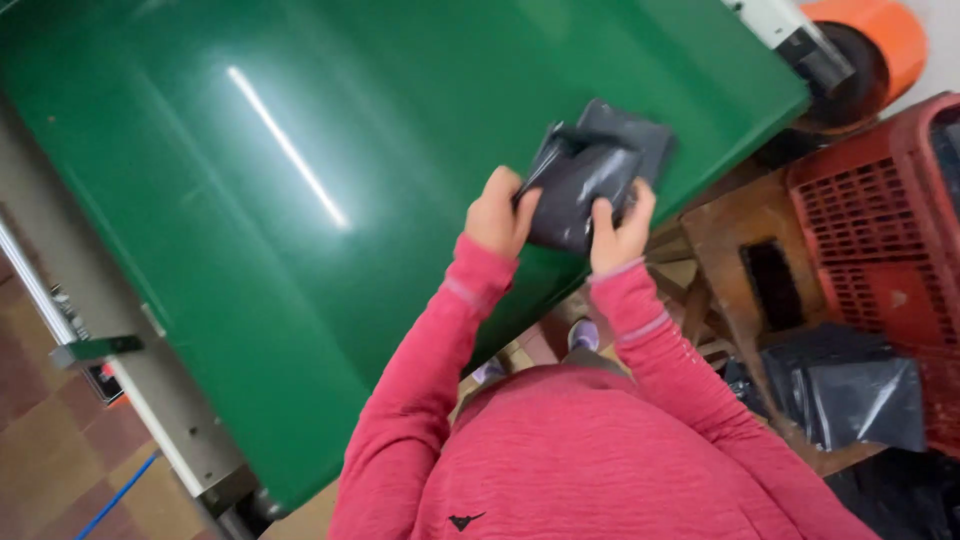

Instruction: Folding black plastic bags on a conveyor belt and placing them into a crate.

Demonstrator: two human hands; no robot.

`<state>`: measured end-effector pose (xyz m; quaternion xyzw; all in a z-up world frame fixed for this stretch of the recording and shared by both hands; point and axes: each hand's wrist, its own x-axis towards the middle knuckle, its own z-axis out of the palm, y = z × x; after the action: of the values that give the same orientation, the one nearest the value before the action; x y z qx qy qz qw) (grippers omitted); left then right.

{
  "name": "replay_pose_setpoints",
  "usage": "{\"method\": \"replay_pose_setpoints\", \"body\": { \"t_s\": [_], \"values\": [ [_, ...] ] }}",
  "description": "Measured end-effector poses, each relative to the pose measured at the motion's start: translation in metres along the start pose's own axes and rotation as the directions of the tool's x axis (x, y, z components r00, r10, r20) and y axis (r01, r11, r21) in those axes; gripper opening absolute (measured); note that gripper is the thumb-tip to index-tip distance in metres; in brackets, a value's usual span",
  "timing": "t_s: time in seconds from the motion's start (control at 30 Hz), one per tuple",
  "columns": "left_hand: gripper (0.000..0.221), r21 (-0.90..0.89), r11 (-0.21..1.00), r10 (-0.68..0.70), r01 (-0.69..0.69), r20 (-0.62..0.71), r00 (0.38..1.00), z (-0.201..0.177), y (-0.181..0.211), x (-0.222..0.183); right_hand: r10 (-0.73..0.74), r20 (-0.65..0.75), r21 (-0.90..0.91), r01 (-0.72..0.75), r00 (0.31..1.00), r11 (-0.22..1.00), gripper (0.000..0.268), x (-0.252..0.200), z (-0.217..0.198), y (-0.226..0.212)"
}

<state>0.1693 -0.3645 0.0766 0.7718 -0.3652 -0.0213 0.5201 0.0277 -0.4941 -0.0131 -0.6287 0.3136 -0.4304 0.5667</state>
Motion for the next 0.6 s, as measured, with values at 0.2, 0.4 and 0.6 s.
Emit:
{"method": "replay_pose_setpoints", "body": {
  "t_s": [0.2,0.4,0.6],
  "values": [
    [0.035,0.280,0.938,-0.232,0.205,0.067,0.970,0.139,-0.058,0.075,-0.091,-0.037,-0.437,0.065,0.995,0.897,0.061,0.083,-0.036,0.002],
    [0.041,0.585,0.792,-0.260,0.178,0.059,0.964,0.169,-0.087,0.071,0.071,0.074,-0.817,0.019,0.995,0.576,0.066,0.097,-0.043,0.039],
    [0.044,0.651,0.759,-0.080,-0.005,0.102,0.992,0.168,-0.066,0.082,-0.064,0.153,-0.809,0.162,0.986,0.565,0.070,0.097,-0.042,0.034]
  ]
}}
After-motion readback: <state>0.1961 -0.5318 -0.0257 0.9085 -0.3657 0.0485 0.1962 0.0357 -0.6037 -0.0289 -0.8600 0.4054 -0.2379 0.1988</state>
